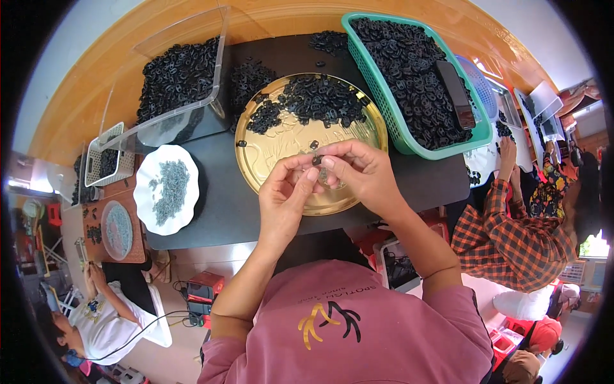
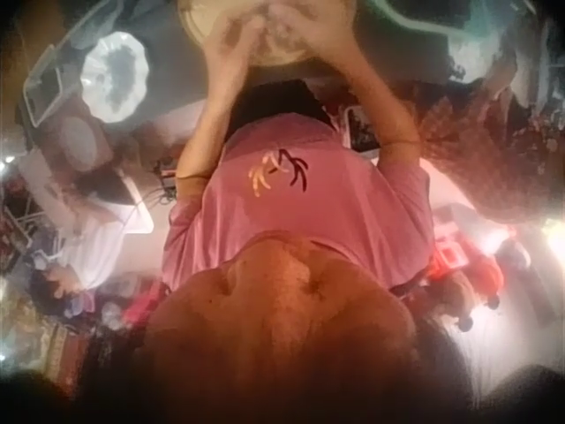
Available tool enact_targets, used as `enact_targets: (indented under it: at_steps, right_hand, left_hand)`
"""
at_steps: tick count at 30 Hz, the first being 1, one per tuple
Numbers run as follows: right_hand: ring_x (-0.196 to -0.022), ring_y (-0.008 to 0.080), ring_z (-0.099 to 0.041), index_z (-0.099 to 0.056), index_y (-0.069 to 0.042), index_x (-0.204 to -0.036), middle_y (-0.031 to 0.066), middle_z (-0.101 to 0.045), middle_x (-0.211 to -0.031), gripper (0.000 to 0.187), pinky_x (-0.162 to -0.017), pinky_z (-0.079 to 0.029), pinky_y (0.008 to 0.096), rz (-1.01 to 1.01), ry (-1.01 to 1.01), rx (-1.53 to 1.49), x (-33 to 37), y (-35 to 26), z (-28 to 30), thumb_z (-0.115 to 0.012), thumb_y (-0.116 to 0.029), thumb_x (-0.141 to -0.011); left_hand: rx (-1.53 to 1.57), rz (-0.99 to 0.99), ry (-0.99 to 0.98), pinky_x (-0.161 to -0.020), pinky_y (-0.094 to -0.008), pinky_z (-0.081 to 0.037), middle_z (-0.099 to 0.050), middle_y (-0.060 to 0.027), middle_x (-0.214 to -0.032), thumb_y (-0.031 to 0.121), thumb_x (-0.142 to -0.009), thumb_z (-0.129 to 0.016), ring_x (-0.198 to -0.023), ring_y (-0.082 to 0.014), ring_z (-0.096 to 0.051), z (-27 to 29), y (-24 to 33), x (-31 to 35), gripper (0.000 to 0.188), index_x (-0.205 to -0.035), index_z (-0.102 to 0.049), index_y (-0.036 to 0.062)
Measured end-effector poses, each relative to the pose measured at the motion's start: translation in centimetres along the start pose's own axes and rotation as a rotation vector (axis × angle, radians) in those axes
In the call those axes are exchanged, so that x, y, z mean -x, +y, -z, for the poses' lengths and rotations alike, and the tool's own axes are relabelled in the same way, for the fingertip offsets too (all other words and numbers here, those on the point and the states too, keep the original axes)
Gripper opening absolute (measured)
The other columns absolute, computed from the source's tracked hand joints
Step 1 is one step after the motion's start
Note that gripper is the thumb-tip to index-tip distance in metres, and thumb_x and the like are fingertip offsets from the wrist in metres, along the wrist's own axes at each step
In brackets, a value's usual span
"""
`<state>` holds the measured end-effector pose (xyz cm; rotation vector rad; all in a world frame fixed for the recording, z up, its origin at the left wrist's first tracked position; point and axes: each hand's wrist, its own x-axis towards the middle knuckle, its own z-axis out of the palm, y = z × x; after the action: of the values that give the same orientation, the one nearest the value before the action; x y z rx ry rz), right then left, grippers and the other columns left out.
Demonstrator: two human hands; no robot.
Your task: The person assembles small black clips by hand, picking up tiny metal pins and fitting them into the clips over a tray.
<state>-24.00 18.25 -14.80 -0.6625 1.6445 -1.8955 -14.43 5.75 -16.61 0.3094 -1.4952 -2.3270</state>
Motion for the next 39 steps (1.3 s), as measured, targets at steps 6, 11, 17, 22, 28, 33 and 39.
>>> enact_targets:
  at_steps: [6,11,17,22,28,33,39]
  right_hand:
    - [-0.074,0.0074,-0.060,-0.062,0.003,-0.102,0.0055,-0.065,-0.088,0.016,-0.065,-0.048,0.0206,0.086,0.031,0.049,1.3,-0.1,-0.1,-0.063,-0.004,-0.087]
    - [-0.080,0.0203,-0.064,-0.064,-0.001,-0.096,0.0113,-0.063,-0.090,0.017,-0.064,-0.050,0.0272,0.525,0.017,0.564,2.0,0.0,0.2,-0.066,0.001,-0.079]
    - [-0.079,0.0254,-0.063,-0.065,-0.002,-0.094,0.0118,-0.062,-0.089,0.016,-0.067,-0.051,0.0313,0.505,-0.149,0.671,3.5,-0.9,1.0,-0.065,0.002,-0.078]
    - [-0.073,0.0184,-0.062,-0.065,-0.001,-0.092,0.0101,-0.063,-0.089,0.012,-0.061,-0.049,0.0272,0.435,-0.051,0.778,2.5,-0.6,2.9,-0.066,0.000,-0.081]
    - [-0.066,0.0192,-0.057,-0.063,-0.002,-0.089,0.0081,-0.061,-0.084,0.006,-0.059,-0.046,0.0279,0.324,0.020,0.969,-0.4,0.3,4.0,-0.064,-0.004,-0.083]
    - [-0.068,0.0253,-0.059,-0.063,-0.003,-0.087,0.0096,-0.060,-0.082,0.006,-0.061,-0.047,0.0330,0.262,-0.027,1.136,-2.7,0.6,4.3,-0.062,-0.008,-0.084]
    - [-0.074,0.0314,-0.061,-0.065,-0.005,-0.087,0.0110,-0.060,-0.082,0.009,-0.065,-0.048,0.0387,0.248,-0.107,1.184,-3.8,1.3,4.2,-0.061,-0.013,-0.084]
  left_hand:
    - [-0.002,-0.007,-0.005,-0.070,-0.0206,-0.047,-0.063,-0.0028,-0.087,0.007,-0.091,-0.061,-0.073,-0.0085,-0.059,0.0,-0.5,0.3,0.016,-0.106,-0.060,0.0011]
    - [-0.030,0.031,-0.017,-0.069,-0.0206,-0.048,-0.063,-0.0029,-0.086,0.007,-0.091,-0.061,-0.073,-0.0082,-0.059,0.1,-0.2,1.1,0.013,-0.102,-0.060,0.0005]
    - [-0.054,0.129,-0.122,-0.066,-0.0226,-0.050,-0.064,-0.0072,-0.085,0.005,-0.092,-0.059,-0.071,-0.0106,-0.061,1.8,0.5,3.2,0.010,-0.098,-0.056,-0.0018]
    - [-0.024,0.160,-0.064,-0.064,-0.0250,-0.051,-0.065,-0.0115,-0.086,0.002,-0.092,-0.057,-0.067,-0.0144,-0.062,3.8,0.8,4.5,0.009,-0.099,-0.055,-0.0027]
    - [-0.055,0.066,0.069,-0.067,-0.0276,-0.050,-0.066,-0.0128,-0.085,0.004,-0.092,-0.057,-0.066,-0.0154,-0.062,6.1,0.2,4.2,0.012,-0.101,-0.058,-0.0032]
    - [-0.028,0.029,0.161,-0.068,-0.0266,-0.050,-0.066,-0.0115,-0.086,0.006,-0.091,-0.059,-0.068,-0.0150,-0.062,7.6,-0.2,3.8,0.013,-0.101,-0.058,-0.0020]
    - [-0.044,0.031,0.176,-0.064,-0.0260,-0.048,-0.064,-0.0115,-0.086,0.010,-0.090,-0.061,-0.067,-0.0165,-0.059,8.3,-0.7,3.7,0.015,-0.102,-0.058,0.0005]
